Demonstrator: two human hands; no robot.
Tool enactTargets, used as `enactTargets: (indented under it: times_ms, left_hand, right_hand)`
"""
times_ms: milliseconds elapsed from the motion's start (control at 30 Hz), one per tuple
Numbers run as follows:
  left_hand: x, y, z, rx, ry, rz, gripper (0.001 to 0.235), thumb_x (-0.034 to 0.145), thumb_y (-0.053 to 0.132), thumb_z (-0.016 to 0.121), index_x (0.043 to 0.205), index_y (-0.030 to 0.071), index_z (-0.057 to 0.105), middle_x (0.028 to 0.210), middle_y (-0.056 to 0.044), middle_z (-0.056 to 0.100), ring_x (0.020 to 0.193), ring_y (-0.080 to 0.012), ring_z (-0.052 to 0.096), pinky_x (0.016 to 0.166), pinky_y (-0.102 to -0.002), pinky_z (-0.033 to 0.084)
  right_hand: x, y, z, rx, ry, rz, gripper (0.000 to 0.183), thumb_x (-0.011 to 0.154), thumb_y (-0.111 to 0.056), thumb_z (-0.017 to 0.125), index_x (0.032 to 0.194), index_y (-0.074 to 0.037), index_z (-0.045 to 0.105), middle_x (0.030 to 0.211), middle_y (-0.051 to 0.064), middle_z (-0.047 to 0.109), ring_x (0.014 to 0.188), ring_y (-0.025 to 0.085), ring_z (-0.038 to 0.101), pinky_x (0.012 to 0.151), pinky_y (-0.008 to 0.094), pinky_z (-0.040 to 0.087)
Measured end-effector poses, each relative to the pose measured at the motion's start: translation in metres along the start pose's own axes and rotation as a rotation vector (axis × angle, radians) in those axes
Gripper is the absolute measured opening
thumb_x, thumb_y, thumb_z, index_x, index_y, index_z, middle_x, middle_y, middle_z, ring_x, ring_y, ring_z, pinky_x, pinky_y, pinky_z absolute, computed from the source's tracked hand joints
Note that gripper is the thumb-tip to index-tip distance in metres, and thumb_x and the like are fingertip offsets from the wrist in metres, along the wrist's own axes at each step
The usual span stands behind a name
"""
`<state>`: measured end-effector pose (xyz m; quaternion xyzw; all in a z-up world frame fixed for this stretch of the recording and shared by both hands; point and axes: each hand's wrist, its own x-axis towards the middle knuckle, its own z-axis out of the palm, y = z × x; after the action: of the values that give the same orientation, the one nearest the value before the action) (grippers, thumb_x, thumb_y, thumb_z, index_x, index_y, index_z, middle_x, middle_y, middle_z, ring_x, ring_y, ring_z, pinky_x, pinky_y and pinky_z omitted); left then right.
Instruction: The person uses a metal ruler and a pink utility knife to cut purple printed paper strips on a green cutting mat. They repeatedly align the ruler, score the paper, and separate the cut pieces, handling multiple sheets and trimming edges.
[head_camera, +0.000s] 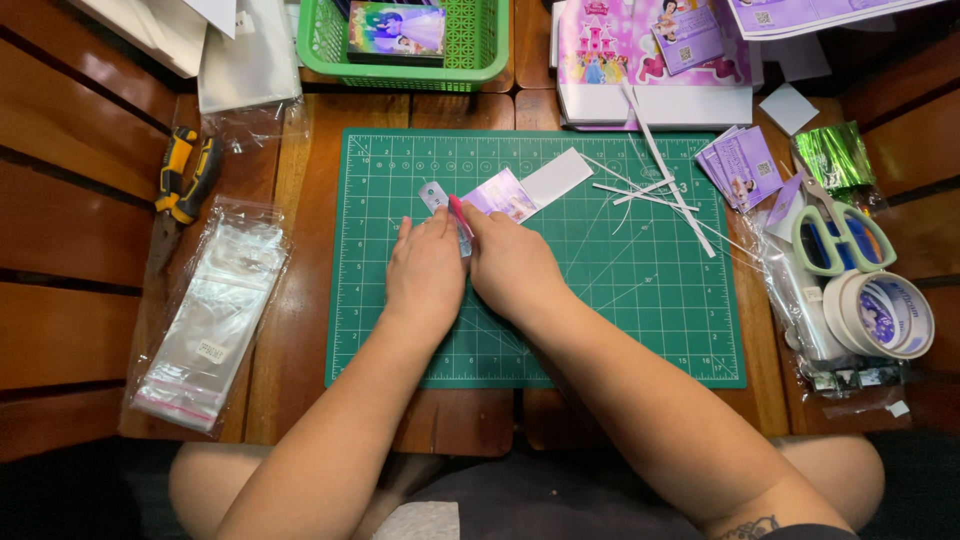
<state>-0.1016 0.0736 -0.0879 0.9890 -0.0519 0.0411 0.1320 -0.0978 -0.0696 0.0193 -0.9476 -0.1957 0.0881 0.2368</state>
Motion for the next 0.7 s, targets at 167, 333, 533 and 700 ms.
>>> enactTargets:
  times_ms: [167,333,533,700]
  left_hand:
    - [0.001,0.002,-0.004,-0.005,0.009,0.002,0.048,0.095,0.018,0.062,0.137,-0.005,0.061,0.143,-0.019,0.061,0.127,-0.0342,0.062,0.12,-0.052,0.036]
    - [-0.001,0.008,-0.018,-0.006,0.012,0.001,0.048,0.095,0.019,0.063,0.137,-0.004,0.061,0.143,-0.019,0.061,0.126,-0.0354,0.063,0.119,-0.052,0.037]
    - [0.001,0.013,-0.028,-0.018,-0.067,-0.024,0.07,0.085,0.04,0.078,0.136,-0.005,0.06,0.144,-0.02,0.059,0.129,-0.0354,0.06,0.121,-0.05,0.035]
    - [0.003,0.015,-0.03,0.026,-0.092,-0.031,0.071,0.086,0.043,0.078,0.136,-0.005,0.061,0.143,-0.019,0.06,0.129,-0.0339,0.06,0.121,-0.05,0.036]
  right_hand:
    - [0.003,-0.003,-0.005,0.02,-0.039,0.059,0.048,0.098,-0.02,0.044,0.144,-0.017,0.056,0.103,0.018,0.068,0.092,0.049,0.07,0.079,0.058,0.058]
    - [-0.004,0.003,-0.003,0.038,-0.073,0.081,0.048,0.097,-0.022,0.044,0.143,-0.017,0.056,0.106,0.019,0.07,0.096,0.05,0.07,0.083,0.06,0.057]
    - [-0.03,-0.006,-0.022,0.025,-0.095,0.123,0.05,0.097,-0.018,0.042,0.144,-0.015,0.057,0.106,0.02,0.07,0.097,0.05,0.07,0.085,0.058,0.057]
    - [-0.049,-0.004,-0.027,0.014,-0.127,0.16,0.051,0.097,-0.019,0.042,0.147,-0.018,0.055,0.107,0.019,0.071,0.099,0.048,0.07,0.088,0.058,0.057]
